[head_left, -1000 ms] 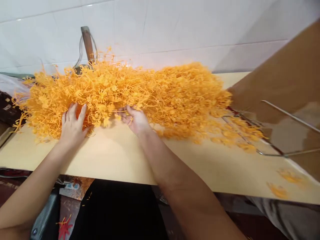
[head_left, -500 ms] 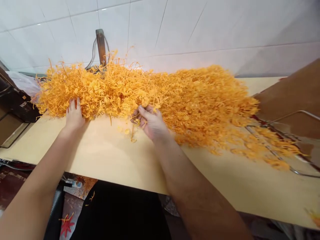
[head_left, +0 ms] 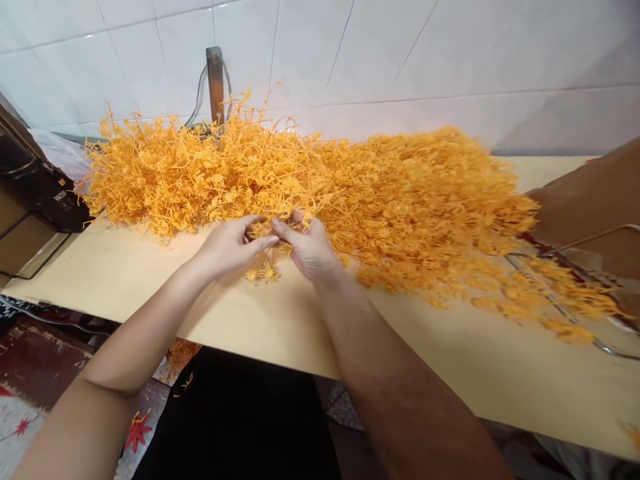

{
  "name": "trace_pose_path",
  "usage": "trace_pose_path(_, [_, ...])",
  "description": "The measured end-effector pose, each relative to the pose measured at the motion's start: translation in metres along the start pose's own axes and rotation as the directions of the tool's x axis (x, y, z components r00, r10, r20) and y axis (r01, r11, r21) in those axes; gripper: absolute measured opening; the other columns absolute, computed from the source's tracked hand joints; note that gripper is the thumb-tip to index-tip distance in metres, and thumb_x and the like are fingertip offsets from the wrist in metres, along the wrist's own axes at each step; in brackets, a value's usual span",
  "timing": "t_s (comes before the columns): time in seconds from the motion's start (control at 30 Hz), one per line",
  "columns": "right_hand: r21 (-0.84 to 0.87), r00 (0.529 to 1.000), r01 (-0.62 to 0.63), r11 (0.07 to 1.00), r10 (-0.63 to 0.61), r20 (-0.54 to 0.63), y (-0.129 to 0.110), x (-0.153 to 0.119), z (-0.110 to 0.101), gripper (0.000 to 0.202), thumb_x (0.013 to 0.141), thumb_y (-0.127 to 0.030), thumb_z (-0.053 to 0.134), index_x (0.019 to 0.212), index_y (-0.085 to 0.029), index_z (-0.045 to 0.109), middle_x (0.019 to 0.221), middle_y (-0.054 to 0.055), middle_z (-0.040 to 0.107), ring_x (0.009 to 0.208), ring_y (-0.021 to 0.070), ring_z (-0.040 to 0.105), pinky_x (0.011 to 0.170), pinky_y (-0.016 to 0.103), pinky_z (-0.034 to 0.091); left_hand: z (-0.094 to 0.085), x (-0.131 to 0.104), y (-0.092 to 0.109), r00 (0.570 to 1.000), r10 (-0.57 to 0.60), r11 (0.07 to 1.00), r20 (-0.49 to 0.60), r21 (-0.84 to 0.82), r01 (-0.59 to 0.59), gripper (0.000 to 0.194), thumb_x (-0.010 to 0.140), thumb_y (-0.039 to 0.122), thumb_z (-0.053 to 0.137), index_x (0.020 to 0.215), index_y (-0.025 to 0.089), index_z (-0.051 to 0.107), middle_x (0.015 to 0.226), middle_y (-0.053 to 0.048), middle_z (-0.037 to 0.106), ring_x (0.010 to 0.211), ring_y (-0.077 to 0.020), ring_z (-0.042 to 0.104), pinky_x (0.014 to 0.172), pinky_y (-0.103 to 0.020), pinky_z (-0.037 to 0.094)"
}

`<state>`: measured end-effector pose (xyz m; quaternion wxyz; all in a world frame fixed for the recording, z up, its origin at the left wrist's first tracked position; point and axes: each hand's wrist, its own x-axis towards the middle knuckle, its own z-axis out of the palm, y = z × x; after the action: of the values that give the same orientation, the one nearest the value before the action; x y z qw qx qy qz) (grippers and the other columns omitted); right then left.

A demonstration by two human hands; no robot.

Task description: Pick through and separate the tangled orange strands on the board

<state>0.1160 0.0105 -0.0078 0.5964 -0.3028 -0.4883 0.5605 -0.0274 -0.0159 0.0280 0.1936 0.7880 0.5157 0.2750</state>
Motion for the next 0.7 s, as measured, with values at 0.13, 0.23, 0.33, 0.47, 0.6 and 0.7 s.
trace_pose_path(0.13, [0.062,0.999,-0.041,0.997,0.04,0.012,0.003,-0.001,0.004,0.024,0.057,-0.028,0.073,0.076,-0.019,0.061,0.076,-0.002,0.062,0.071,0.0104,0.058,0.069,0.025,0.049,0.018,0.016,-0.009,1.0,0.006,0.958,-0.026,-0.286,-0.013,0.022,0.081,0.026,0.045,0.09,0.011,0.058,0.084,-0.004,0.063,0.076,-0.0109,0.056,0.073,-0.022,0.043])
trace_pose_path(0.23, [0.07,0.994,-0.098,0.993,0.093,0.063,0.004,-0.002,0.01,0.029,0.056,-0.028,0.074,0.079,-0.019,0.061,0.08,-0.002,0.064,0.076,0.0109,0.06,0.075,0.026,0.049,0.023,0.016,-0.014,0.994,-0.085,0.866,-0.067,-0.499,0.04,0.008,0.079,0.019,0.047,0.078,0.013,0.052,0.076,0.0,0.059,0.071,-0.0084,0.053,0.071,-0.02,0.042])
trace_pose_path(0.33, [0.105,0.983,-0.165,0.981,0.155,0.103,0.005,-0.003,0.013,0.028,0.055,-0.026,0.075,0.079,-0.02,0.06,0.078,-0.003,0.064,0.076,0.0097,0.06,0.076,0.025,0.049,0.025,0.016,-0.014,0.981,-0.187,0.745,-0.049,-0.658,0.109,0.01,0.081,0.018,0.046,0.071,0.015,0.047,0.069,0.002,0.055,0.066,-0.0071,0.051,0.07,-0.02,0.042])
trace_pose_path(0.47, [0.034,0.972,-0.213,0.976,0.208,0.111,0.005,-0.003,0.009,0.03,0.054,-0.024,0.076,0.08,-0.02,0.061,0.078,-0.003,0.063,0.073,0.0088,0.058,0.067,0.022,0.049,0.022,0.019,-0.012,0.976,-0.219,0.682,0.004,-0.715,0.156,0.012,0.081,0.017,0.046,0.069,0.014,0.047,0.063,0.003,0.052,0.061,-0.0059,0.049,0.067,-0.02,0.041])
trace_pose_path(0.6, [-0.108,0.947,-0.274,0.956,0.288,0.143,0.004,-0.006,0.006,0.033,0.053,-0.029,0.077,0.078,-0.018,0.059,0.07,-0.002,0.059,0.066,0.01,0.056,0.056,0.022,0.047,0.02,0.022,-0.017,0.969,-0.234,0.683,-0.076,-0.722,0.108,0.011,0.076,0.016,0.056,0.068,0.013,0.049,0.059,0.005,0.05,0.056,-0.005,0.048,0.061,-0.018,0.039])
trace_pose_path(0.7, [-0.205,0.938,-0.266,0.942,0.302,0.171,0.005,-0.008,0.009,0.033,0.055,-0.037,0.075,0.076,-0.017,0.057,0.067,-0.001,0.056,0.063,0.0106,0.055,0.052,0.023,0.045,0.02,0.024,-0.026,0.96,-0.275,0.61,-0.049,-0.781,0.135,0.013,0.075,0.018,0.058,0.067,0.013,0.048,0.055,0.005,0.05,0.05,-0.0051,0.047,0.056,-0.019,0.038])
